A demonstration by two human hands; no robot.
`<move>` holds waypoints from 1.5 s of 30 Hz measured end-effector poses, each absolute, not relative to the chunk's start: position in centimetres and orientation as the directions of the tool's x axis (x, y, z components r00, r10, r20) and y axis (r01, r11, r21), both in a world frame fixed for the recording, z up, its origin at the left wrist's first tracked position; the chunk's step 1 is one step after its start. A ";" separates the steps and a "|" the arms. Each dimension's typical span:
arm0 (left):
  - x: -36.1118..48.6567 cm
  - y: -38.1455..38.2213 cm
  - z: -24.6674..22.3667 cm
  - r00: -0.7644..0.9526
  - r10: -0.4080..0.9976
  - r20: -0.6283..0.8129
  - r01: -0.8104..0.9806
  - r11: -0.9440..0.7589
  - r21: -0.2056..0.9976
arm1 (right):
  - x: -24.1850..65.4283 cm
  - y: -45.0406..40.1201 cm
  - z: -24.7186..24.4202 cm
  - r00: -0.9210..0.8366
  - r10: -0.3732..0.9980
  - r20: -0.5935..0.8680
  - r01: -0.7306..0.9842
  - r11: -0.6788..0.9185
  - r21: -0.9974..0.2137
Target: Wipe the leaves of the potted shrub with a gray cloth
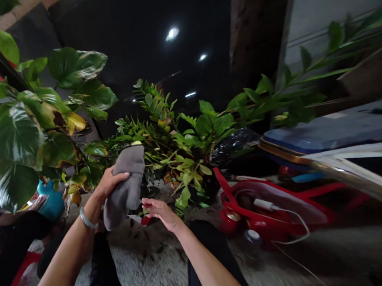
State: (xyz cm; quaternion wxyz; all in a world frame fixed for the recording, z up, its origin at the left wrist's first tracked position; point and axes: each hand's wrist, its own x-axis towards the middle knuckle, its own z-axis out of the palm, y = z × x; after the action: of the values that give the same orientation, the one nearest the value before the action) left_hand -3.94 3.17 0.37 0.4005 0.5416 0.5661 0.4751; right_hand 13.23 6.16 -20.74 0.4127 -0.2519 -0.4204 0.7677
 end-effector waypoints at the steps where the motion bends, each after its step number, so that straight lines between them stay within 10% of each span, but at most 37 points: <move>1: -4.0 3.3 0.1 -0.141 0.985 0.100 0.218 -0.067 0.974 | 13.3 6.1 -20.7 -0.526 0.849 -0.043 -0.424 -0.306 -0.853; 10: -6.5 -0.2 -4.4 0.101 0.981 -0.166 0.449 0.104 0.887 | 13.2 6.2 -20.8 -0.504 0.862 -0.054 -0.423 -0.300 -0.855; 18: -6.8 1.4 -1.5 -0.273 0.956 0.109 0.282 -0.029 0.959 | 13.2 6.2 -20.5 -0.488 0.871 -0.053 -0.441 -0.298 -0.846; 25: -6.9 -1.4 -4.7 0.024 0.992 -0.124 0.463 0.099 0.881 | 13.9 6.1 -20.1 -0.502 0.863 -0.059 -0.434 -0.310 -0.846; 34: -7.6 0.4 -0.9 -0.532 0.807 0.256 0.260 -0.132 0.956 | 13.5 5.9 -20.0 -0.519 0.852 -0.067 -0.409 -0.317 -0.856; 41: -6.5 -4.2 -7.9 0.048 0.998 -0.051 0.553 0.016 0.833 | 13.2 6.1 -20.1 -0.535 0.844 -0.043 -0.401 -0.299 -0.866; 45: -7.9 -3.3 -3.8 -0.190 0.961 0.199 0.478 -0.087 0.874 | 13.3 6.3 -20.2 -0.522 0.850 -0.067 -0.395 -0.311 -0.864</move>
State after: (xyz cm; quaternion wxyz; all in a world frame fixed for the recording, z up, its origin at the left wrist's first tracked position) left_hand -7.89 -3.26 -3.78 0.2648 0.5787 0.6216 0.4567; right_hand 13.33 6.30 -20.24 0.4078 -0.2696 -0.4219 0.7635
